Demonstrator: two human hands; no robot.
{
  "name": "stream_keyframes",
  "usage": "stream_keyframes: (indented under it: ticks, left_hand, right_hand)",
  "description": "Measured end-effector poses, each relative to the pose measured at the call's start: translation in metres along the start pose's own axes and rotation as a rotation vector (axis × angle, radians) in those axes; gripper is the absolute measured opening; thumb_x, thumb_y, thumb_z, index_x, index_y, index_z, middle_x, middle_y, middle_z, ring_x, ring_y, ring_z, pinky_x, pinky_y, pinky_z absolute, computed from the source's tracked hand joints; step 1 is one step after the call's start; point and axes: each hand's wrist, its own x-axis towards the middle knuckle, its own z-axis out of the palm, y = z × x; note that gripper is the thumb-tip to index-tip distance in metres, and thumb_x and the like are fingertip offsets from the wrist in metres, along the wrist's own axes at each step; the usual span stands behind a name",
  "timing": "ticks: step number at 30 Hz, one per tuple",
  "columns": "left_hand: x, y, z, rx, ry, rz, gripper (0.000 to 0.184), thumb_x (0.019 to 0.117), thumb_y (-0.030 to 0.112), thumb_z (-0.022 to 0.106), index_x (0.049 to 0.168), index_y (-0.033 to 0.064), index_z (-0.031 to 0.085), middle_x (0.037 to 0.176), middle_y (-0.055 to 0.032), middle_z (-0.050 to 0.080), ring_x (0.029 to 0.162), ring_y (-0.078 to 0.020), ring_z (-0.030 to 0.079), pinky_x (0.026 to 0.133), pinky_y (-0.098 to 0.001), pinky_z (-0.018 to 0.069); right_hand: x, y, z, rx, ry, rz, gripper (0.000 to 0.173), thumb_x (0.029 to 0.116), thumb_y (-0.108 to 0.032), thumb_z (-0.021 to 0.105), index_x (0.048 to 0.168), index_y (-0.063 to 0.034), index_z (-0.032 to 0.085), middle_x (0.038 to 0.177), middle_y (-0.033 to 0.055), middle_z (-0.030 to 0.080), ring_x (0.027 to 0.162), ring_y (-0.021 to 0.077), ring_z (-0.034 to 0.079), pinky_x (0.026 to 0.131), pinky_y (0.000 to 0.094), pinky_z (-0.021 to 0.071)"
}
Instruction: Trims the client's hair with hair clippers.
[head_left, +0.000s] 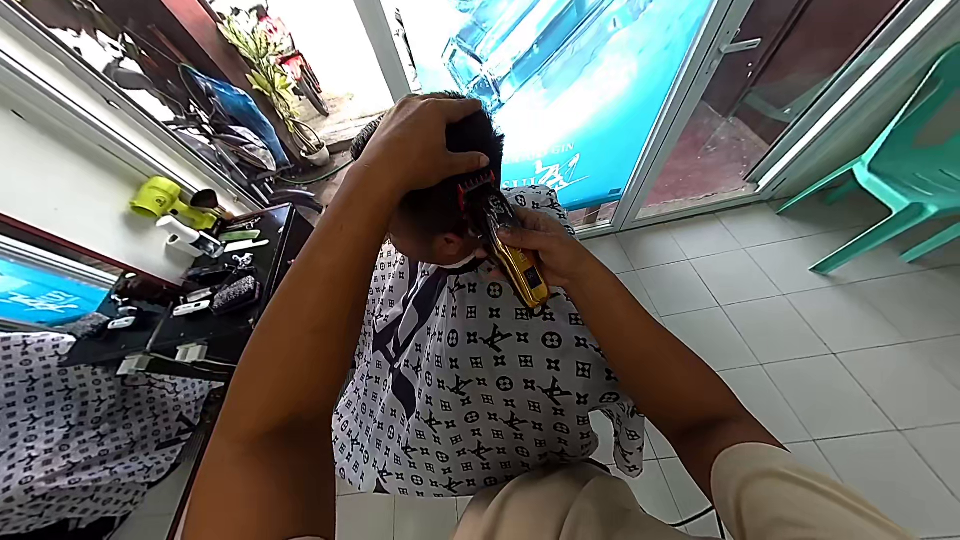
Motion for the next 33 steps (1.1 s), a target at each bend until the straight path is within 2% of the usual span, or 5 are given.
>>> stream_keyframes:
  ticks: [7,14,19,26,33]
  left_hand:
    - [0.001,0.001,-0.001,-0.003,-0.017,-0.028,0.072,0.0941,0.055,0.067,0.153,0.018,0.05,0.154,-0.0124,0.052,0.144,-0.0303,0.046,0.12,-0.0522,0.0321]
    - [0.0,0.0,-0.001,-0.006,-0.017,-0.013,0.071,0.0945,0.053,0.068,0.153,0.0165,0.05,0.151,-0.0138,0.054,0.142,-0.0308,0.048,0.119,-0.0529,0.0333]
    - [0.0,0.002,-0.003,-0.01,-0.021,-0.037,0.072,0.094,0.053,0.068,0.153,0.017,0.05,0.153,-0.0129,0.053,0.143,-0.0307,0.048,0.119,-0.0537,0.0333]
    - [0.001,0.0,-0.001,-0.011,-0.018,-0.021,0.07,0.0943,0.052,0.068,0.153,0.0184,0.051,0.149,-0.0135,0.056,0.14,-0.0327,0.051,0.116,-0.0566,0.0355]
    - [0.002,0.001,-0.001,0.001,-0.029,-0.037,0.073,0.0937,0.055,0.067,0.154,0.0182,0.049,0.151,-0.0128,0.054,0.142,-0.0323,0.048,0.118,-0.0561,0.0338]
  right_hand:
    - [-0.012,0.022,-0.011,-0.021,0.069,0.185,0.037,0.0974,-0.015,0.062,0.132,-0.0088,0.051,0.108,0.0128,0.071,0.091,0.0263,0.074,0.072,0.0415,0.0645]
    - [-0.002,0.003,-0.001,-0.013,0.01,-0.011,0.034,0.0971,-0.014,0.057,0.129,-0.007,0.049,0.109,0.0119,0.071,0.093,0.0237,0.073,0.074,0.0392,0.0642]
    - [-0.011,0.025,-0.011,-0.006,0.041,0.159,0.038,0.0959,-0.015,0.063,0.131,-0.0062,0.05,0.107,0.013,0.071,0.091,0.0254,0.074,0.072,0.0406,0.0645]
    - [0.0,-0.002,-0.001,0.017,-0.004,-0.014,0.032,0.097,-0.017,0.059,0.126,-0.0078,0.051,0.106,0.0116,0.072,0.09,0.0234,0.074,0.073,0.0392,0.0642]
    - [-0.009,0.013,-0.014,0.038,0.015,0.141,0.029,0.0998,-0.018,0.056,0.127,-0.0087,0.052,0.11,0.0125,0.071,0.095,0.0255,0.073,0.074,0.0402,0.0643]
